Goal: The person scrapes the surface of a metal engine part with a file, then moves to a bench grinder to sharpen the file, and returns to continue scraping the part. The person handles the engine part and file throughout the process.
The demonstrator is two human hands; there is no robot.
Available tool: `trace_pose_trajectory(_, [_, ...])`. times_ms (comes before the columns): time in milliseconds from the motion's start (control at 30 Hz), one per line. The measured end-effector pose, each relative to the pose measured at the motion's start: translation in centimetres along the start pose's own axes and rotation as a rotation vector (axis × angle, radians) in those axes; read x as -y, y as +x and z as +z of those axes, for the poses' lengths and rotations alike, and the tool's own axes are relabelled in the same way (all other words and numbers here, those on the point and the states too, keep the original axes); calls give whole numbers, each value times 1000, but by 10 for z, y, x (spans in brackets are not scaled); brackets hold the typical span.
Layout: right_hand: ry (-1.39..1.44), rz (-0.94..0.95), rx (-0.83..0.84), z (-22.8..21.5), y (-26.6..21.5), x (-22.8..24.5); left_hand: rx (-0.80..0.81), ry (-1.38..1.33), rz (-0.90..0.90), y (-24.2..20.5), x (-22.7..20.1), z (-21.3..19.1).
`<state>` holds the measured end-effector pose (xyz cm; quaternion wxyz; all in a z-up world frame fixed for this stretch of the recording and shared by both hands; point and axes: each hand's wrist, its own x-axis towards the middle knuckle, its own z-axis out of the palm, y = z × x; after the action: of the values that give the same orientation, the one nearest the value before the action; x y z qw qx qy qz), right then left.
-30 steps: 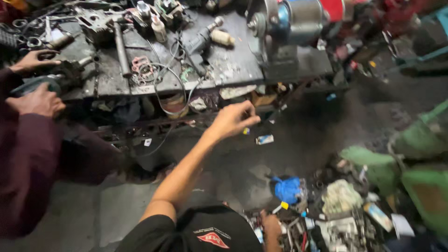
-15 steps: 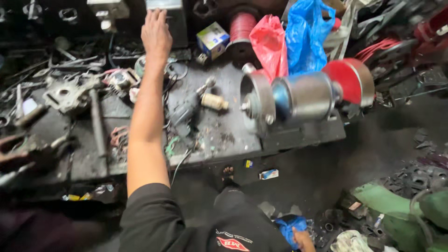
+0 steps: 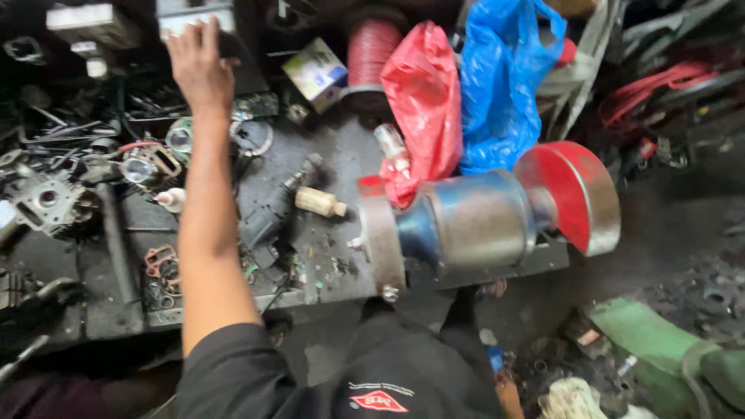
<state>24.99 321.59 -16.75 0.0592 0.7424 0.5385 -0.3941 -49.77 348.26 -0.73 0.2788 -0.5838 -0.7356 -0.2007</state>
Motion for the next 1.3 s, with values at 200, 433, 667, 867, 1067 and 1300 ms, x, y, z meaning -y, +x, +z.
trace_pose_trajectory(200, [64,110,-259,-56,81,-42,109,-533,-191,-19,-48,-108])
trace_pose_trajectory(433, [1180,7,-184,-188,213,-23,192,-1077,-730,-190,-235,-323])
trace_pose_trajectory(667, [785,-557,333,-297,261,58,1036,-1518,-542,-219,-523,-241])
trace_pose_trajectory(867, [929,-697,882,-294,178,89,528,-1583,-789,-226,-678,-165])
trace_pose_trajectory(1067, [925,-714,597,-267,163,101,618,-1258,-790,-243,-680,-147])
trace_pose_trajectory(1300, [795,-719,564,-263,173,113,578,-1382,-955,-252,-671,-132])
